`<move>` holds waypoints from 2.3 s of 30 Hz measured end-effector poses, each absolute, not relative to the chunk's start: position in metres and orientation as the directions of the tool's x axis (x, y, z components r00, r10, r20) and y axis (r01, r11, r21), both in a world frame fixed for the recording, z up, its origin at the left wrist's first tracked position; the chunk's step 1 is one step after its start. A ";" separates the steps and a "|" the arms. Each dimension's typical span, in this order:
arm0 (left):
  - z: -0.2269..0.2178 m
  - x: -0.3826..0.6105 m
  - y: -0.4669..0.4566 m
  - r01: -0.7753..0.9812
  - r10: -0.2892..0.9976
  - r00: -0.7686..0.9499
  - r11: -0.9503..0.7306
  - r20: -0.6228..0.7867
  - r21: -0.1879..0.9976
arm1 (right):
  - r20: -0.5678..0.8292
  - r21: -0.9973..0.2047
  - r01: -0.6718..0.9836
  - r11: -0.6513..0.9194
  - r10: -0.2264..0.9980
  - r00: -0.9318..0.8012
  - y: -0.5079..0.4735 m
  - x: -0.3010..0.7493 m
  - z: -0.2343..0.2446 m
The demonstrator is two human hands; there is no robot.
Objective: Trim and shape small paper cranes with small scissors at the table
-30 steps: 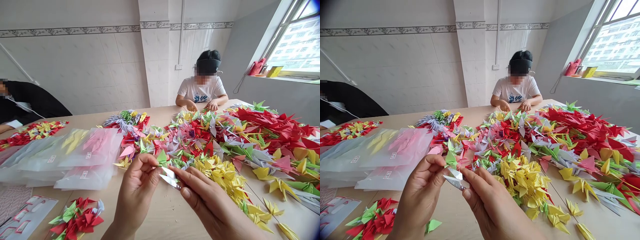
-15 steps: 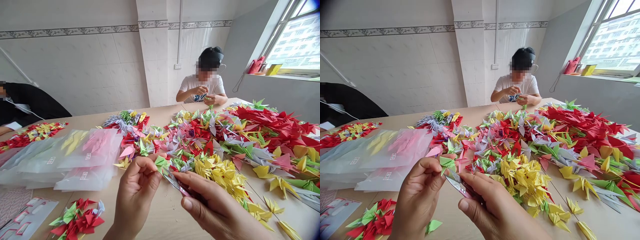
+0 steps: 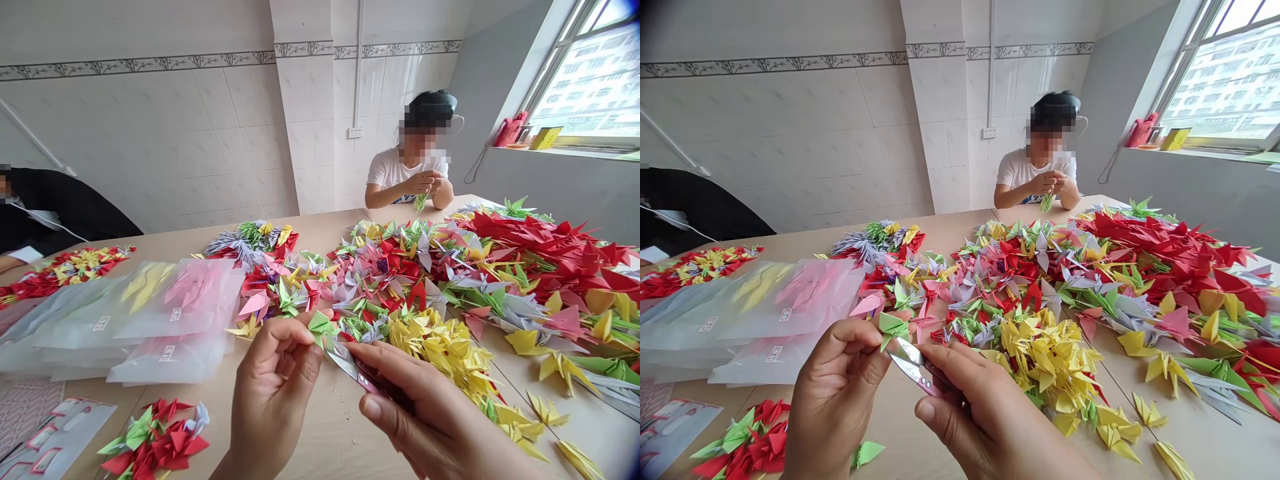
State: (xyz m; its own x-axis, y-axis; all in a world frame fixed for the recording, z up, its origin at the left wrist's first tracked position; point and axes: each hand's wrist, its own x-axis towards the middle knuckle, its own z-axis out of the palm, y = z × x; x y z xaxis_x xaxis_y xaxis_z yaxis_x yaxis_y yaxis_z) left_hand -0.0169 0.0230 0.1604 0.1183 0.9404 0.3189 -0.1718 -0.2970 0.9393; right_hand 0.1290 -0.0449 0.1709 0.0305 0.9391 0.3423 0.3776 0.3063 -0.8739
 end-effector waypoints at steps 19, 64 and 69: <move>0.152 -0.024 0.029 -0.009 0.900 0.205 -0.392 0.385 0.920 | 0.467 -0.687 0.611 0.393 0.883 -0.042 -0.033 0.130 0.157; 0.154 -0.024 0.024 0.136 0.864 0.221 -0.486 0.452 0.863 | 0.442 -0.690 0.612 0.387 0.894 -0.067 -0.032 0.132 0.158; 0.154 -0.025 0.025 0.154 0.869 0.219 -0.480 0.444 0.864 | 0.432 -0.692 0.621 0.369 0.900 -0.054 -0.034 0.132 0.160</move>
